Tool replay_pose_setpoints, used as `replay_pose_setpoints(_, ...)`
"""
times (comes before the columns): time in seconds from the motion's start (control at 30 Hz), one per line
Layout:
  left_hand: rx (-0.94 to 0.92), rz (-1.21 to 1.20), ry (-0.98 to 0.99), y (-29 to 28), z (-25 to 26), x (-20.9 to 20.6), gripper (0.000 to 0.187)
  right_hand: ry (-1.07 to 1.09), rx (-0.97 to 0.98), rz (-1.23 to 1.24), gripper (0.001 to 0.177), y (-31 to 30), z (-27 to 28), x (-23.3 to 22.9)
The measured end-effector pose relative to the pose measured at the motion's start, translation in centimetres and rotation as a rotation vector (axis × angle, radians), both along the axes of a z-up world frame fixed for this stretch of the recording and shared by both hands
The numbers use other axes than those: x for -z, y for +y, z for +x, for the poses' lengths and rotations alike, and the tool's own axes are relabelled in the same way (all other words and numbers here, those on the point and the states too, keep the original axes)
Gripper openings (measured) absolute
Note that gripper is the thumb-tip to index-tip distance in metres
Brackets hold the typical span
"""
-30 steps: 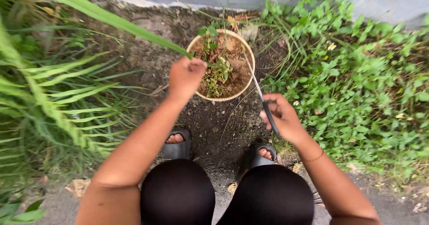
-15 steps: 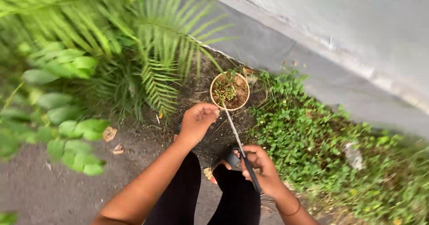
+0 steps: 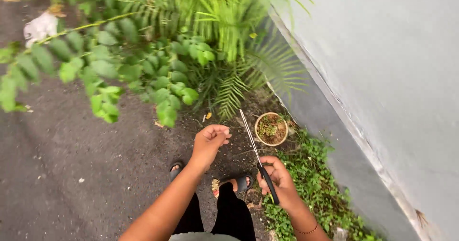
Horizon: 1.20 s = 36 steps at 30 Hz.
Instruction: Harvesting small seed clusters from a garden bush using scissors and collecting them in a small bowl.
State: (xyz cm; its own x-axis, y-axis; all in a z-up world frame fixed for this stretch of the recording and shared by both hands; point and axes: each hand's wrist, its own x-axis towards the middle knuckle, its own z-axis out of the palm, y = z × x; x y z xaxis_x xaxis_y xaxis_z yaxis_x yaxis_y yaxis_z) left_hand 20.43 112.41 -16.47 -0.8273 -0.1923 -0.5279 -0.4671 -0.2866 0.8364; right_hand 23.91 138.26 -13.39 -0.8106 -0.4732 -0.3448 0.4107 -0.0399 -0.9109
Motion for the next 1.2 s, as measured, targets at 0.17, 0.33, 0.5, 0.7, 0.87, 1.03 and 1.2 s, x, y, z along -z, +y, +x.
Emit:
replay_pose_setpoints(0.17, -0.098, 0.011, -0.032, -8.4, 1.7, -4.3, 0.016, 0.040, -0.103, -0.031, 0.051, -8.8, -0.7, -2.7)
replay_pose_setpoints(0.33, -0.158, -0.003, 0.009, -19.9, 3.3, -6.5, 0.014, 0.041, -0.142, -0.051, 0.051, -20.4, 0.1, -3.0)
replay_pose_setpoints(0.5, -0.231, -0.048, 0.049, -31.2, 6.6, -7.3, 0.013, 0.069, -0.171, -0.256, 0.054, -32.1, 2.2, -3.7)
replay_pose_setpoints(0.7, -0.366, -0.020, 0.066, -42.2, 8.7, -9.5, 0.012, 0.114, -0.290, -0.293, 0.057, -43.5, 1.9, -6.7)
replay_pose_setpoints(0.87, -0.393, -0.042, 0.081, -47.8, 8.4, -10.5, 0.016, 0.136, -0.319, -0.249, 0.058, -49.4, 0.1, -7.1)
replay_pose_setpoints(1.03, -0.418, -0.016, 0.122, -52.3, 4.9, -12.7, 0.022, 0.153, -0.294, -0.163, 0.061, -53.7, -4.4, -6.8)
replay_pose_setpoints(1.2, -0.322, -0.115, 0.139, -57.0, -1.1, -12.8, 0.021, 0.196, -0.255, -0.078, 0.056, -57.5, -10.6, -6.7)
